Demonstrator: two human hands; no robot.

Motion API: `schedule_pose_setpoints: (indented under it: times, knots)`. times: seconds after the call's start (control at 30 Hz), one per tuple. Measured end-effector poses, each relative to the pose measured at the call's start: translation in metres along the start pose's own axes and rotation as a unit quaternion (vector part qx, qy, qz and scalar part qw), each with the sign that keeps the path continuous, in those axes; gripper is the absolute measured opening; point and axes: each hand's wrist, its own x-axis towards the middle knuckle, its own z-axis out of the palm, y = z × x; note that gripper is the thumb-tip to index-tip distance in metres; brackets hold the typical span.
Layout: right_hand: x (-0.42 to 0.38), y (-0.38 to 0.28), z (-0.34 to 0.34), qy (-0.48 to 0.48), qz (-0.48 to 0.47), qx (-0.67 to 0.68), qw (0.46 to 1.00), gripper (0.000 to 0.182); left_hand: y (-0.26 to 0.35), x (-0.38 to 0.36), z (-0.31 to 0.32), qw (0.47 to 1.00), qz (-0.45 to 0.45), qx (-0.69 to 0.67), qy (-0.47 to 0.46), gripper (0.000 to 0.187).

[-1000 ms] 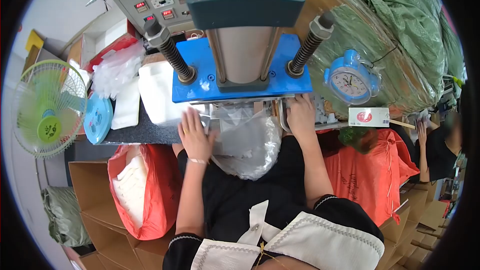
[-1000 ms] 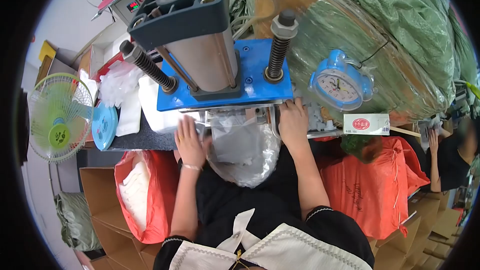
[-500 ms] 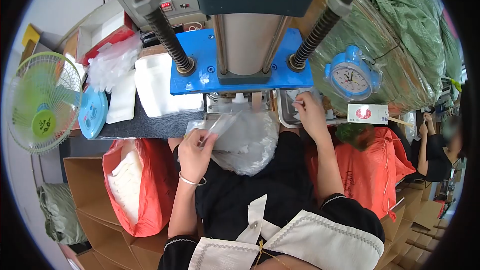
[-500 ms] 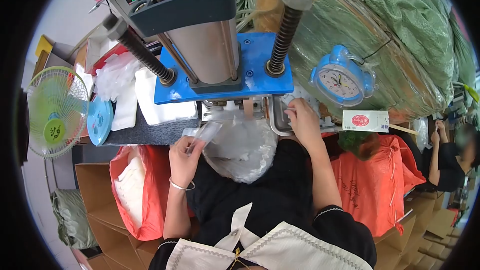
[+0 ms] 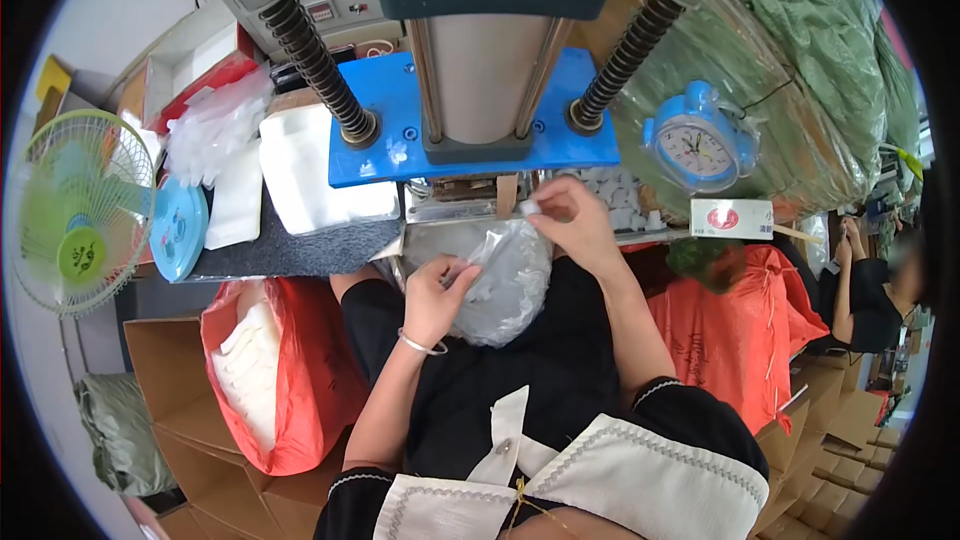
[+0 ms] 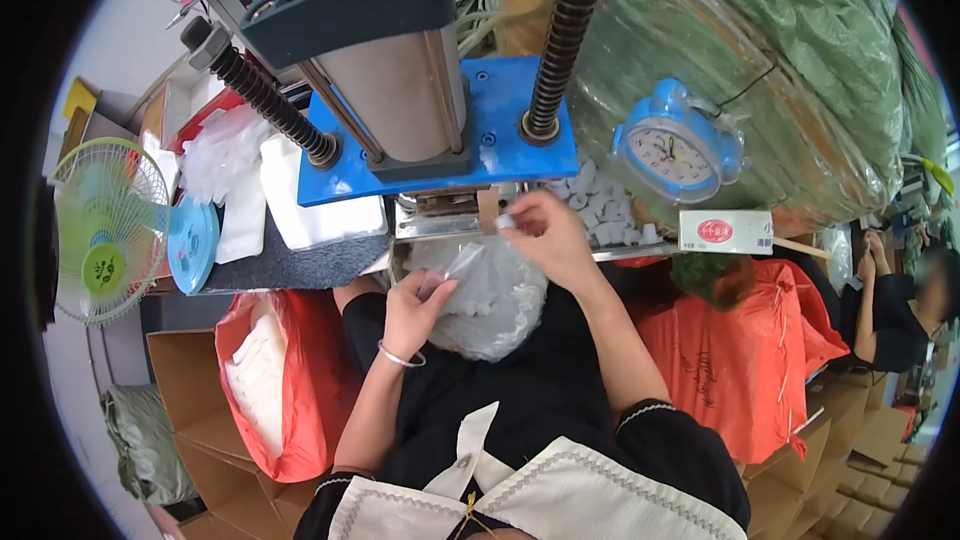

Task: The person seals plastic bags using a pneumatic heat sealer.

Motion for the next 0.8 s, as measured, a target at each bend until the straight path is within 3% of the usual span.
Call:
schedule_pose_setpoints:
  times: [0.03,0.1,0.13,0.17,0.23,0.37,0.43,0.47,0.53,0.57,0.63,0.7,0.8]
  knots:
    - [-0.001,-0.008,0.008,0.003,0.005,0.004,1.0,0.022,0.002,0.001,0.002,1.0,-0.021,-0.016,-0.013,0.022]
    - [0.002,-0.024,0.015,-0.089,-0.087,-0.148,0.981,0.018,0.002,0.001,0.005,0.998,-0.042,-0.035,-0.027,0.023]
    - [0.005,-0.024,0.017,-0.094,-0.144,-0.212,0.962,0.012,0.001,0.001,0.006,0.997,-0.055,-0.036,-0.026,0.024]
    - [0.008,-0.027,0.016,-0.095,-0.144,-0.212,0.962,0.012,-0.001,0.002,0.007,0.997,-0.069,-0.037,-0.024,0.026]
    - [0.013,-0.035,0.014,-0.201,-0.207,-0.393,0.873,0.012,-0.003,0.002,0.008,0.995,-0.079,-0.046,-0.036,0.024]
    - [0.019,-0.006,0.026,-0.235,-0.186,-0.363,0.882,0.013,-0.014,0.003,0.019,0.984,-0.109,-0.139,-0.039,0.019]
    - [0.014,0.005,0.035,-0.157,-0.083,-0.187,0.966,0.015,-0.021,0.006,0.018,0.982,-0.111,-0.145,-0.048,0.019]
    - [0.011,0.009,0.036,-0.157,-0.084,-0.186,0.966,0.015,-0.023,0.007,0.017,0.98,-0.113,-0.152,-0.062,0.019]
    - [0.006,0.013,0.035,-0.012,-0.088,-0.159,0.983,0.017,-0.018,0.017,0.009,0.977,-0.125,-0.156,-0.072,0.018]
    - [0.007,0.012,0.029,-0.008,-0.088,-0.16,0.983,0.017,-0.018,0.024,0.003,0.974,-0.139,-0.161,-0.08,0.019]
    - [0.008,0.009,0.008,0.151,-0.102,-0.261,0.948,0.014,-0.028,0.044,0.003,0.96,-0.149,-0.226,-0.07,0.02]
    - [0.014,0.011,-0.01,0.215,-0.051,-0.359,0.907,0.014,-0.026,0.063,0.003,0.961,-0.139,-0.235,-0.033,0.021]
    - [0.019,0.026,-0.021,0.191,-0.061,-0.537,0.82,0.017,-0.033,0.066,0.007,0.973,-0.11,-0.199,-0.045,0.024]
